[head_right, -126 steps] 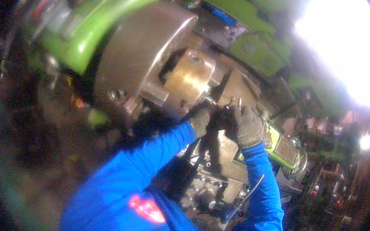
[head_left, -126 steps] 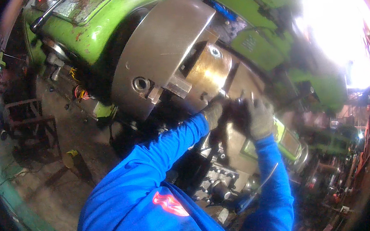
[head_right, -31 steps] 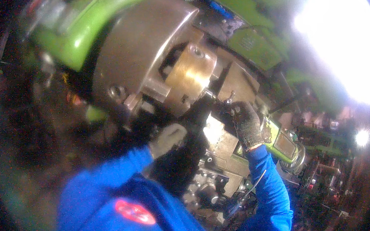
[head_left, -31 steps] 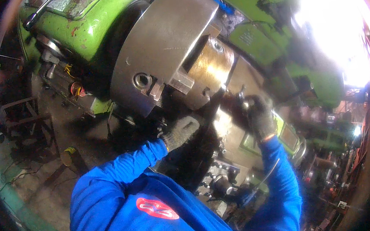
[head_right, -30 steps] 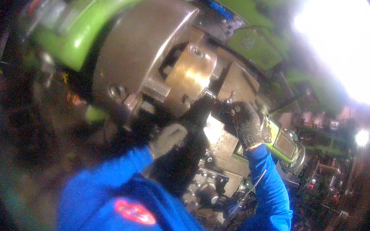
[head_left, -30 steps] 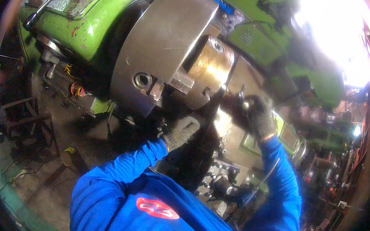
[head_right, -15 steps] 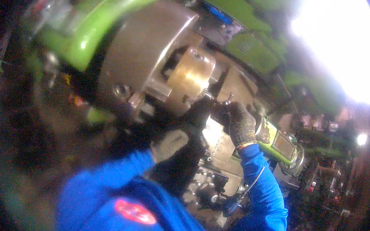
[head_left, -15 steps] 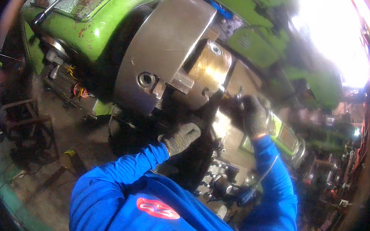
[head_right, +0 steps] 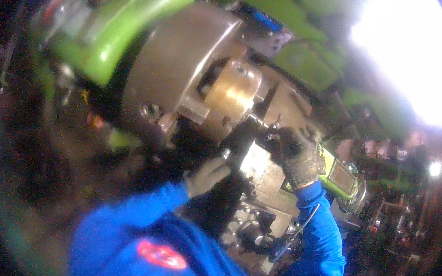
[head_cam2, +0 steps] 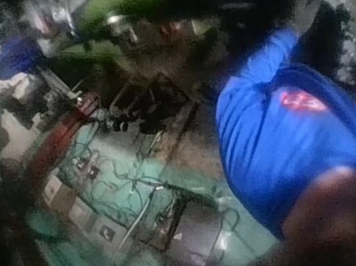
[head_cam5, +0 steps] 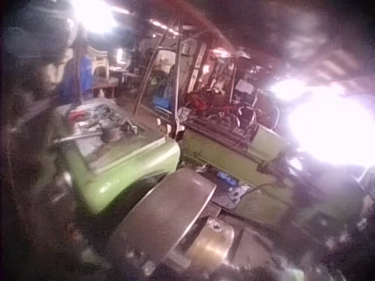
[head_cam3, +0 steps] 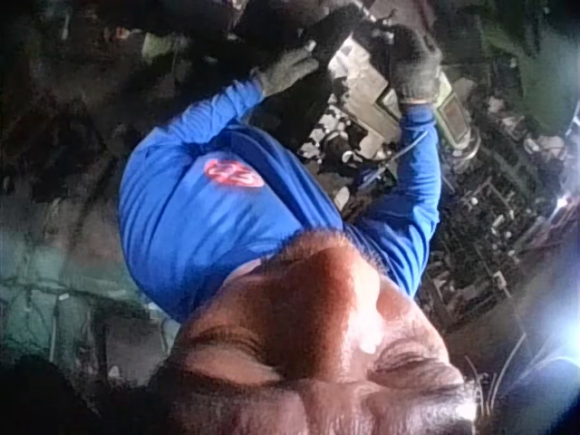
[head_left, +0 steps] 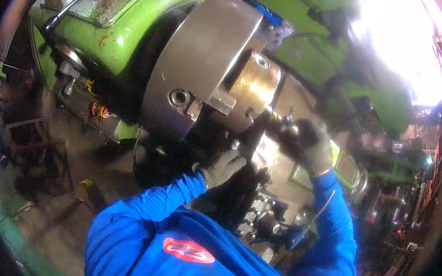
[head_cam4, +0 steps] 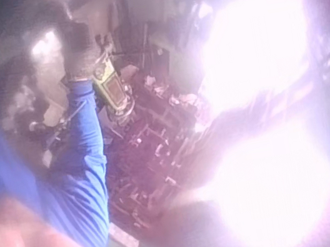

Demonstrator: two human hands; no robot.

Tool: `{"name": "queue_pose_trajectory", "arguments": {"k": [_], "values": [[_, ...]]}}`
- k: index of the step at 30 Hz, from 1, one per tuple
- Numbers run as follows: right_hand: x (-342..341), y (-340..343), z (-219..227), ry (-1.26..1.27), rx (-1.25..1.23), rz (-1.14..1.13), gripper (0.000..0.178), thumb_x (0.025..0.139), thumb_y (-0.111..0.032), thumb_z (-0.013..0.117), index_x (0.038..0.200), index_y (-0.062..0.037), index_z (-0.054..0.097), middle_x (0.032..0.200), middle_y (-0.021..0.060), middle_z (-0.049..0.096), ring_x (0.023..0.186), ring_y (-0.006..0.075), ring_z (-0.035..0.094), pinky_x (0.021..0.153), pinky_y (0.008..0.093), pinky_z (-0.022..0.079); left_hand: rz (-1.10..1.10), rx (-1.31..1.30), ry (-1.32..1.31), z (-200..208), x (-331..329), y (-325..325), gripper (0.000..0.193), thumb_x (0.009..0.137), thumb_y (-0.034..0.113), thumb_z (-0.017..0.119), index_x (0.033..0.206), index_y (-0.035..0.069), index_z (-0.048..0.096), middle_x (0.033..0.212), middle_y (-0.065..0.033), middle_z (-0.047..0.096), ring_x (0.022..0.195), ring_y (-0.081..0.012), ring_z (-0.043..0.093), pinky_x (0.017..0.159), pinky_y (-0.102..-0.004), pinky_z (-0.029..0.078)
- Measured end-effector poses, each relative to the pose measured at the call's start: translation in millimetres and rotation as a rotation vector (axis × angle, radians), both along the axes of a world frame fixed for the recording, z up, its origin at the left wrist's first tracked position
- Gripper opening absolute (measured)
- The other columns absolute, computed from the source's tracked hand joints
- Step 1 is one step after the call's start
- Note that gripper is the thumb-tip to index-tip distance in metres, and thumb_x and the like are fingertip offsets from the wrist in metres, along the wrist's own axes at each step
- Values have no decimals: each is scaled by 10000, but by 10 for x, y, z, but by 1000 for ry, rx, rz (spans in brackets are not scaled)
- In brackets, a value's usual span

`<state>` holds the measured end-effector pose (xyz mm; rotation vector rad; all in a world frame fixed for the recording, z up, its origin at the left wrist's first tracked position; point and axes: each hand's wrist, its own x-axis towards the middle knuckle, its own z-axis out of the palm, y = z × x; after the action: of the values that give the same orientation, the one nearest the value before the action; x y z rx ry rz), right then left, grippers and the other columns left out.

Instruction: The person operates a green metal lathe, using a handheld tool to manually shape a rotating brass workpiece. They repeatedly adjust the tool's position and apply pressure to the spinning metal, generating shavings. The person also manipulates the lathe's control levers and handwheels to manage the machining process.

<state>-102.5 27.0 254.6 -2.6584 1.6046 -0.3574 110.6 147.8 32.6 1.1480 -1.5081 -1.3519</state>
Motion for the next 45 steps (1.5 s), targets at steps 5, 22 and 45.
{"name": "queue_pose_trajectory", "arguments": {"k": [5, 22, 45], "values": [[-357, -155, 70, -23, -185, -199, 298, 937, -84, 620, 1230, -75, 674, 1117, 155, 743, 1010, 337, 726, 850, 426, 575, 62, 194, 550, 158, -430, -385, 218, 1066, 239, 591, 1202, 78, 646, 1003, 23, 604, 955, -74, 533, 837, -274, 494], [-950, -376, -378, 64, -37, -465, 240, 969, -222, 630, 1183, -138, 699, 1162, 144, 729, 1067, 378, 693, 898, 451, 549, 216, -523, -208, 126, -1216, -943, 291, 1073, 321, 554, 1082, 42, 639, 877, -137, 662, 839, -246, 657, 745, -377, 516], [-783, -1411, -698, -181, 891, 217, 314, 926, 29, 549, 1194, 29, 714, 1084, 107, 753, 974, 186, 676, 911, 326, 540, 360, -741, -366, 2524, 1674, -298, 175, 871, 68, 708, 1045, 48, 717, 1084, -141, 701, 994, -358, 673, 925, -487, 553]]}}
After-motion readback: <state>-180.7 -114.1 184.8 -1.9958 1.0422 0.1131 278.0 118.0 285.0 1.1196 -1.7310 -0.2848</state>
